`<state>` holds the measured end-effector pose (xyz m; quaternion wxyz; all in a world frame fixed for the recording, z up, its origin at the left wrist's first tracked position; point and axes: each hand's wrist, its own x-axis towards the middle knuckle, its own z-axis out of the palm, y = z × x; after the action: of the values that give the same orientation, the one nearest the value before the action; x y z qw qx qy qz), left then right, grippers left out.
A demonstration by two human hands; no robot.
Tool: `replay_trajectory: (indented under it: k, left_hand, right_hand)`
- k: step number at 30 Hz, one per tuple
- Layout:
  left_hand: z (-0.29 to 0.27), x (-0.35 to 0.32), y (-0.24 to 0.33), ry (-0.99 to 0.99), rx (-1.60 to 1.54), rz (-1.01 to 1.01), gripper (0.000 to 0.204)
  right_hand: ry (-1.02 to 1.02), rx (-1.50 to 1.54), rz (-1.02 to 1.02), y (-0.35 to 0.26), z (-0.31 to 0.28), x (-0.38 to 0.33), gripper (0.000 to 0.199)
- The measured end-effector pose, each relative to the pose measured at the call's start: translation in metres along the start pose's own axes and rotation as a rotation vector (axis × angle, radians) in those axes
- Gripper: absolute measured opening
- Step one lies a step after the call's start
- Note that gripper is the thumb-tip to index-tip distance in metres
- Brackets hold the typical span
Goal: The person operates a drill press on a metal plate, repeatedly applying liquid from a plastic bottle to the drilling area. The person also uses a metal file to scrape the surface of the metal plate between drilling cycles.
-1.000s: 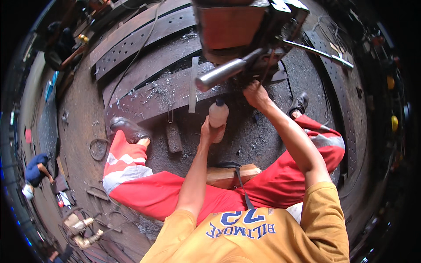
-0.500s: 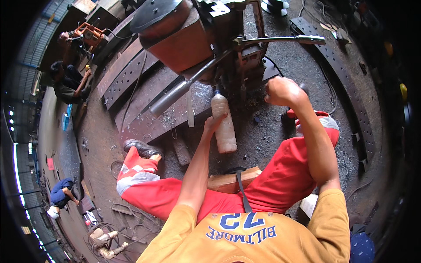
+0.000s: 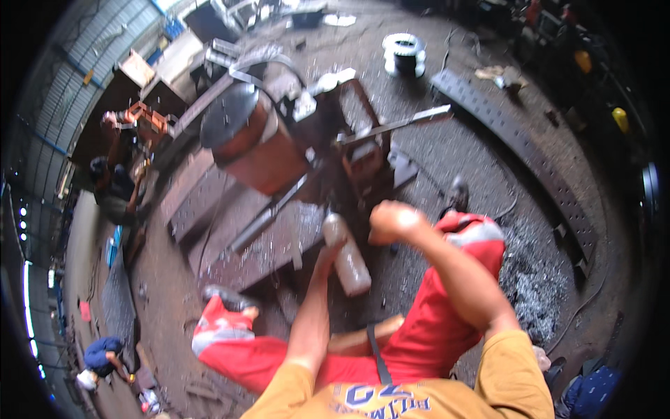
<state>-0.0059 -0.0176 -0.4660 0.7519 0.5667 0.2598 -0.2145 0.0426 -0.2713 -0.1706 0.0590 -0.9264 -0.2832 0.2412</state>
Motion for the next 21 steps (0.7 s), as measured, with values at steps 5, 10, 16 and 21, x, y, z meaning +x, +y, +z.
replay_trajectory:
  k: [5, 10, 16, 21]
  left_hand:
    - [0.001, 0.013, -0.001, 0.019, 0.074, -0.131, 0.056]
    - [0.007, 0.011, 0.026, 0.026, 0.067, -0.086, 0.059]
    - [0.005, 0.007, 0.043, 0.039, 0.119, -0.020, 0.064]
    - [0.014, 0.000, 0.034, 0.126, 0.227, 0.026, 0.068]
  right_hand:
    - [0.048, 0.264, -0.235, -0.044, 0.022, 0.004, 0.031]
    - [0.646, 0.653, -0.865, -0.135, -0.066, -0.036, 0.018]
    - [0.886, 0.443, -1.076, -0.251, -0.159, 0.007, 0.016]
    - [0.601, 0.250, -0.975, -0.315, -0.140, 0.103, 0.021]
